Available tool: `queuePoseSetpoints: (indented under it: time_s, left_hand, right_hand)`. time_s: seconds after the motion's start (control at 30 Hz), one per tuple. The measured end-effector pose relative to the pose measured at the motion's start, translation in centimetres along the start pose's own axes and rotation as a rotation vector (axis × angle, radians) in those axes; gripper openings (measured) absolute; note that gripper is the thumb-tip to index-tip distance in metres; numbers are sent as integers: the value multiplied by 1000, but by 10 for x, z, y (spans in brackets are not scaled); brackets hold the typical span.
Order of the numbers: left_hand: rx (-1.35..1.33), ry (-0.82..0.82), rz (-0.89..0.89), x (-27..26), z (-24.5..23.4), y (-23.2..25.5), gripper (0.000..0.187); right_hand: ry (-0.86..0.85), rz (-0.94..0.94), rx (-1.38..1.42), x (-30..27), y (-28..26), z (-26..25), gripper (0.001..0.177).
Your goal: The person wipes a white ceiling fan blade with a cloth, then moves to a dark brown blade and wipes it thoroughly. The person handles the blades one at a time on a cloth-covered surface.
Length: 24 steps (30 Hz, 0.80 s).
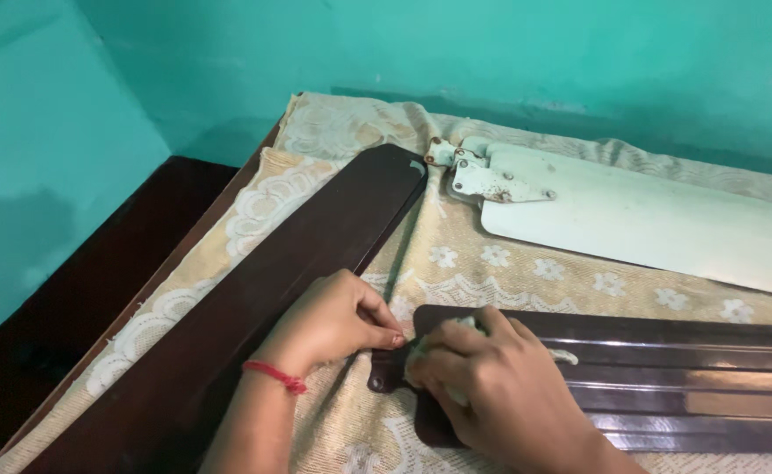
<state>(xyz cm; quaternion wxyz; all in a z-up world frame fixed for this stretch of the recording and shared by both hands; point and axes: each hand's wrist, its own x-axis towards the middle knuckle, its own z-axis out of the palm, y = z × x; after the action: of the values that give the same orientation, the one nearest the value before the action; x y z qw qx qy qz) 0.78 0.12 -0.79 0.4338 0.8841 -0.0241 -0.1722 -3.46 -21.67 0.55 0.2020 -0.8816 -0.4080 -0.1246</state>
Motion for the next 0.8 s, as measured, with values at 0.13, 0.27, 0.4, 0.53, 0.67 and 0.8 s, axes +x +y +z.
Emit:
queuePoseSetpoints:
  time_s: [0.13, 0.27, 0.4, 0.53, 0.67, 0.8]
  left_hand:
    - [32, 23, 17, 3, 1, -2, 20]
    - [-39, 31, 27, 2, 5, -6, 20]
    - [-52, 8, 22, 8, 7, -12, 20]
    - [-5, 52, 9, 13, 8, -14, 17]
    - [-91, 6, 39, 11, 11, -16, 16]
    - [-129, -12, 35, 11, 8, -17, 17]
  right_hand:
    - [-16, 22, -1, 16, -7, 6, 12]
    - [-157, 4, 59, 13, -1, -10, 9]
    - [-170, -30, 29, 7, 3, -4, 13]
    - [-34, -139, -79, 6, -9, 24, 17]
    - [-41, -95, 10, 1, -10, 18, 10]
    - [-216, 119, 33, 4, 2, -13, 19]
